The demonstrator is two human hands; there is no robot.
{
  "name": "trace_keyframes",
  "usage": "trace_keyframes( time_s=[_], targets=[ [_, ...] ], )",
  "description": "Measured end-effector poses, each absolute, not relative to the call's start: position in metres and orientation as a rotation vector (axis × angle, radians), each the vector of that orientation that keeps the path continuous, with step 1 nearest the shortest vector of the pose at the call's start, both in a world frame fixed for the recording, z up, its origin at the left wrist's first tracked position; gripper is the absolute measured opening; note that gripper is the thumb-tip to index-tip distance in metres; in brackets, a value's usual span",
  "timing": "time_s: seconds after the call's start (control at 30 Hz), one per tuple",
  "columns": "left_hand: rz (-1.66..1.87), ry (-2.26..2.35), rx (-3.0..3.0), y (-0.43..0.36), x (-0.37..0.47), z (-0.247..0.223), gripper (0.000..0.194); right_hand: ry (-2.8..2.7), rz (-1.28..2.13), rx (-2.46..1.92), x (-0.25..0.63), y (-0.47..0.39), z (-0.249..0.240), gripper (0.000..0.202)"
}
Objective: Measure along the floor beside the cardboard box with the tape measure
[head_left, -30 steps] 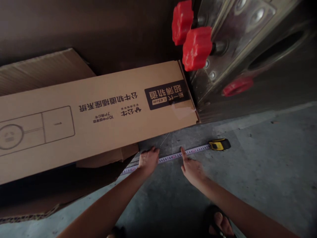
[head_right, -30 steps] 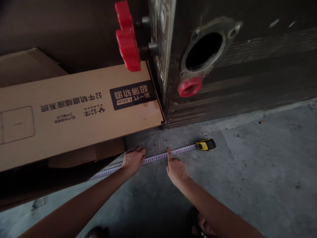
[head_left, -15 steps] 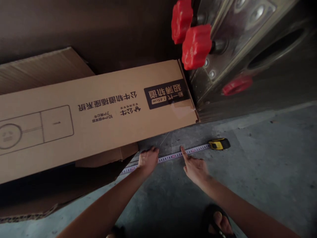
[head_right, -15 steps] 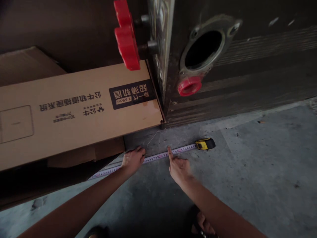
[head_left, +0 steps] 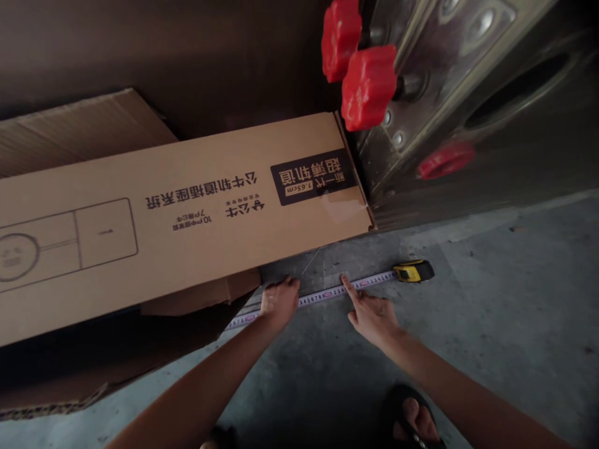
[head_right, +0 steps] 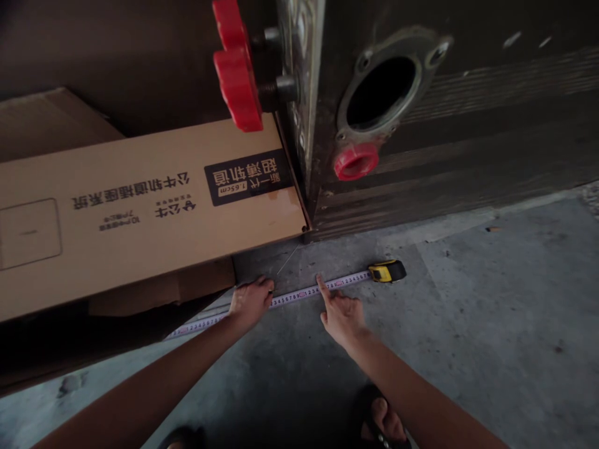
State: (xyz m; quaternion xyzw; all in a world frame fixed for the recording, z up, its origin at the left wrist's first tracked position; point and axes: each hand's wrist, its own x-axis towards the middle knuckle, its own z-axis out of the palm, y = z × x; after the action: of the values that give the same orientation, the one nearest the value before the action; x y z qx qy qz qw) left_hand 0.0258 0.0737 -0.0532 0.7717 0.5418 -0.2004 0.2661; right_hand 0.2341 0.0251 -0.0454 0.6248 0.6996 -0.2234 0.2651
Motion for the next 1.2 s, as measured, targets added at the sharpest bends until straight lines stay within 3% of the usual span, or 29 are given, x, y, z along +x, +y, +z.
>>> trace_keyframes(
  time_s=[1.2],
  targets=[
    [-0.525,1.453,2.081,0.0753,0.0292,-0.0510,0.018,1.884,-0.592,1.723,0.2361,0.0237,-0.0475,0.076]
  ],
)
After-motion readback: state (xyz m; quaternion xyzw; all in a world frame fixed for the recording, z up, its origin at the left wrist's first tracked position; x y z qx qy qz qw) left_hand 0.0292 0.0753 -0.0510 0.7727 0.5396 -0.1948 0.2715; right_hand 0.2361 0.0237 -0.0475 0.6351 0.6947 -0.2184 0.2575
